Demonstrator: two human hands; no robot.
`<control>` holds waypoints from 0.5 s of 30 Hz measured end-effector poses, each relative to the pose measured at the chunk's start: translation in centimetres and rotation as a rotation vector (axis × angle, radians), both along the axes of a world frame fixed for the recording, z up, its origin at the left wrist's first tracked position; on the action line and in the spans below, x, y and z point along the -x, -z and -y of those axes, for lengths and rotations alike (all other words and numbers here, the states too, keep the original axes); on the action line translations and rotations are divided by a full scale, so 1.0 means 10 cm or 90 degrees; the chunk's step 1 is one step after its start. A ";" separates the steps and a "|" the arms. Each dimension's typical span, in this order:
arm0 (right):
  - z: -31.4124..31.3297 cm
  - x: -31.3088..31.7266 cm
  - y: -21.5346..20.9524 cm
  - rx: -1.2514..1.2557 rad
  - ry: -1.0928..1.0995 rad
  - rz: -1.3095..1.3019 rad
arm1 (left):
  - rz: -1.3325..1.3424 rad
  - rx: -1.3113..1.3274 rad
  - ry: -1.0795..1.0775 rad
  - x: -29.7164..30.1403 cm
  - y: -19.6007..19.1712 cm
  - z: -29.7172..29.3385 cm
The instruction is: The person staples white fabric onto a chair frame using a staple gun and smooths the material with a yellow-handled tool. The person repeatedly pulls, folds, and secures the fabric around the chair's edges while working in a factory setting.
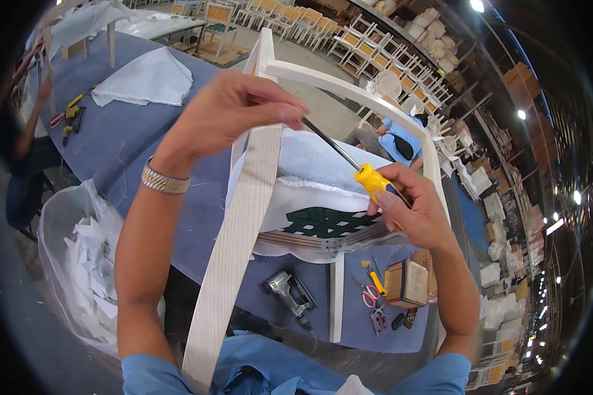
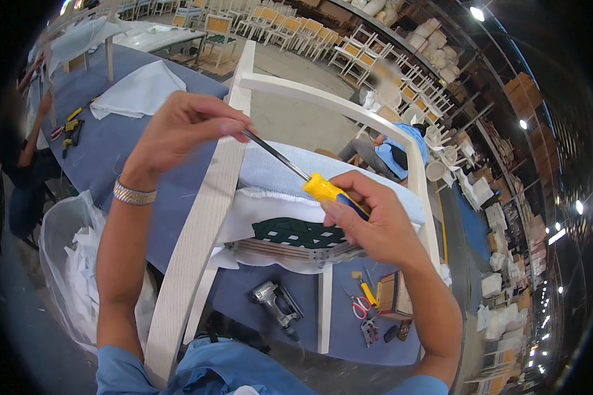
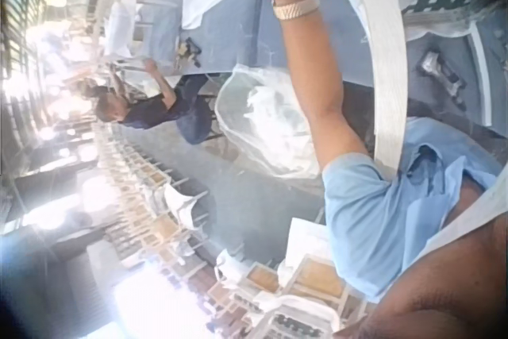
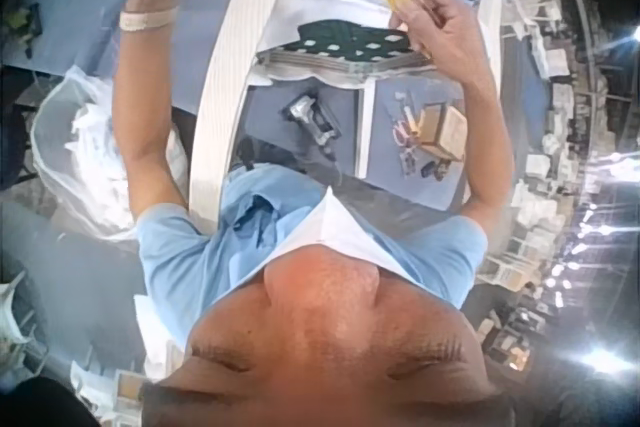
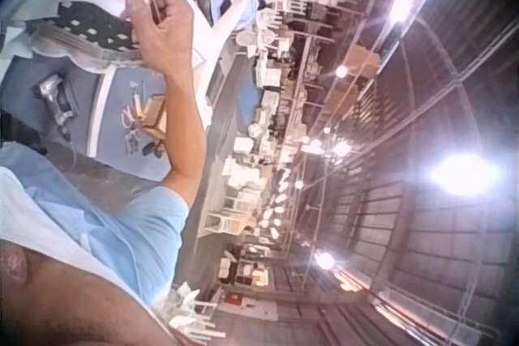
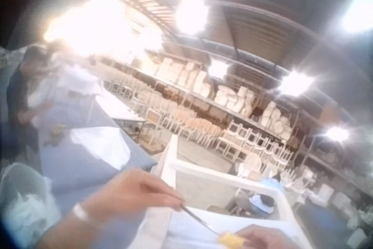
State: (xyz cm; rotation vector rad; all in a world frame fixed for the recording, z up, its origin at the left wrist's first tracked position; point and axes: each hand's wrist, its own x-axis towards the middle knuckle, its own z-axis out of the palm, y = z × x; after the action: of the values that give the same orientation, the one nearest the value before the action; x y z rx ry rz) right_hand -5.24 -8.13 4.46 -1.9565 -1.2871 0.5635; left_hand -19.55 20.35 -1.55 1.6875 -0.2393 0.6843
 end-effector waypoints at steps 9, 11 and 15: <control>1.01 -0.82 0.11 -0.217 0.258 0.166 | -0.514 -0.209 -0.205 0.95 0.92 -0.65; 1.19 -0.99 0.25 -0.261 0.323 0.126 | -0.533 -0.438 -0.329 1.11 0.99 -0.56; 1.24 -1.13 0.47 -0.222 0.333 0.109 | -0.279 -0.521 -0.314 0.68 0.16 -0.23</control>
State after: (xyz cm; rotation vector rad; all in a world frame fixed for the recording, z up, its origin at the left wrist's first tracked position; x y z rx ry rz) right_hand 6.08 -20.54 -0.26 -1.9580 -0.8415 -0.0829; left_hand -26.33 22.62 -3.20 2.6814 0.2620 0.5774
